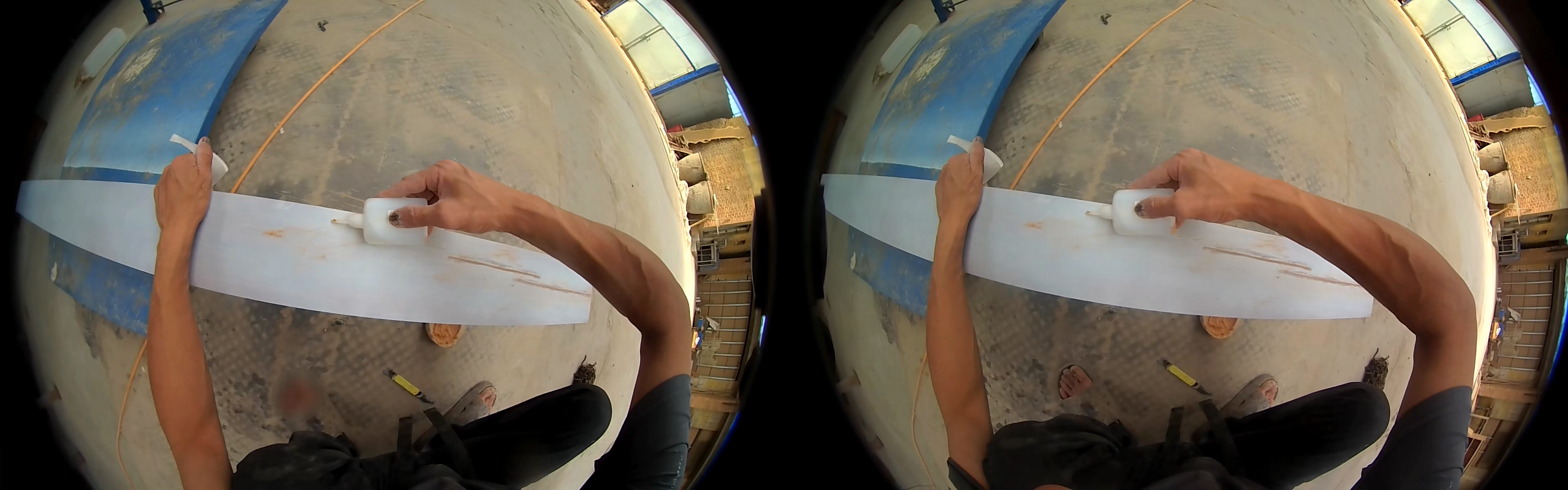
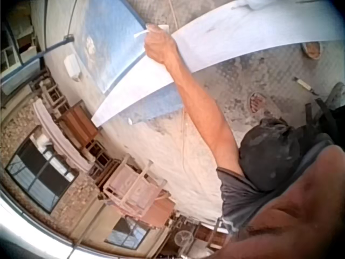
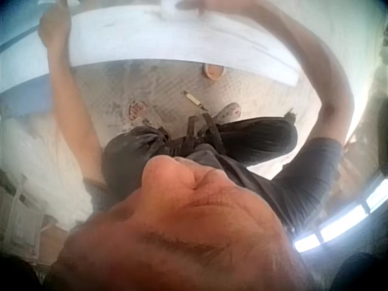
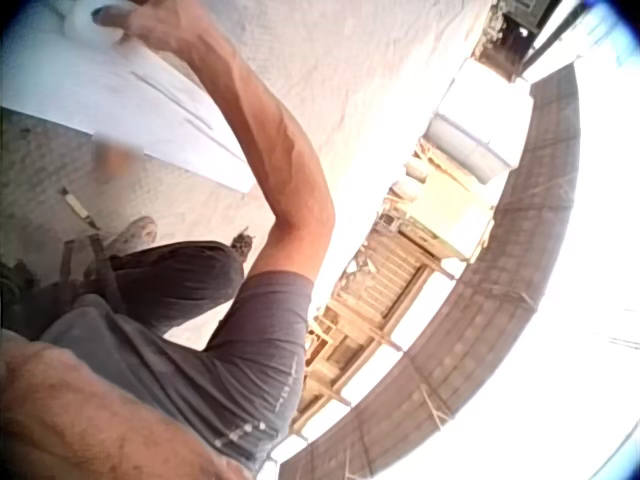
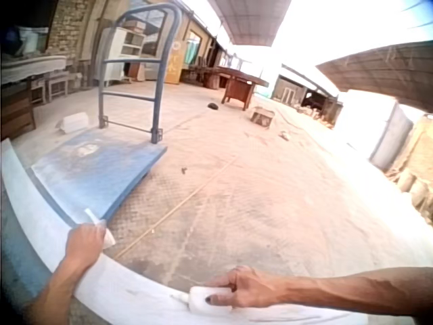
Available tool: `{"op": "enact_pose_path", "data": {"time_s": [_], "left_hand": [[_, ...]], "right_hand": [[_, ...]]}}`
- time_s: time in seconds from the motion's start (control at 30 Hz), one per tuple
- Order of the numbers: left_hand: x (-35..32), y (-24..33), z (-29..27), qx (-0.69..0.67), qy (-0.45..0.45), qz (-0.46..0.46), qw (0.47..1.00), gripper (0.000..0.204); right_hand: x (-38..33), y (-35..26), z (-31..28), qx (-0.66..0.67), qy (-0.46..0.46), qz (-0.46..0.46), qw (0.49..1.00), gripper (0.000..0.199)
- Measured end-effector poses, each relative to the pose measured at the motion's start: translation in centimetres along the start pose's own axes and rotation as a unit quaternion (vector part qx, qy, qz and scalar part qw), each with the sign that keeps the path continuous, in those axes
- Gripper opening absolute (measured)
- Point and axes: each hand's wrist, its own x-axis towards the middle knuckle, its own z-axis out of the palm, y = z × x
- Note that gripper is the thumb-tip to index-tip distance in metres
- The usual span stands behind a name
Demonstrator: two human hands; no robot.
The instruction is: The person applies a white adhesive from a bottle onto a long, white rectangular board. They use a yellow scraper to spread the glue evenly along the surface and then wipe the area with a blue cloth. The person repeats this process of applying and spreading the adhesive along the length of the board.
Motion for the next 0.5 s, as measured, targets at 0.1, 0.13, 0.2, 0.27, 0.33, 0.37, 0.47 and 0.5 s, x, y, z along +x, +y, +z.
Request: {"op": "enact_pose_path", "data": {"time_s": [0.1,0.13,0.2,0.27,0.33,0.37,0.47,0.5], "left_hand": [[0.1,0.0,0.0,-0.001,-0.007,-0.006,1.000,0.077],[0.1,0.0,0.0,0.001,-0.007,-0.006,1.000,0.077],[-0.1,0.1,-0.2,0.005,-0.007,-0.008,1.000,0.078],[0.0,-0.3,-0.1,0.012,-0.008,-0.007,1.000,0.078],[0.1,-0.2,0.0,0.011,-0.011,-0.002,1.000,0.076],[0.1,-0.1,0.1,0.008,-0.013,0.001,1.000,0.074],[0.1,-0.1,0.0,0.009,-0.014,-0.002,1.000,0.072],[0.1,-0.2,0.0,0.010,-0.015,-0.005,1.000,0.072]], "right_hand": [[0.4,-0.3,0.1,-0.002,-0.006,0.018,1.000,0.041],[0.5,-0.3,0.2,-0.001,-0.004,0.017,1.000,0.041],[0.9,-0.3,0.4,0.002,0.000,0.016,1.000,0.041],[1.1,-0.5,0.4,0.006,-0.005,0.010,1.000,0.041],[0.7,-0.2,0.3,0.013,-0.005,0.005,1.000,0.041],[0.4,0.2,0.2,0.019,-0.004,0.000,1.000,0.041],[-0.9,0.6,-0.3,0.017,0.000,0.022,1.000,0.041],[-1.5,0.7,-0.5,0.014,0.002,0.036,0.999,0.041]]}}
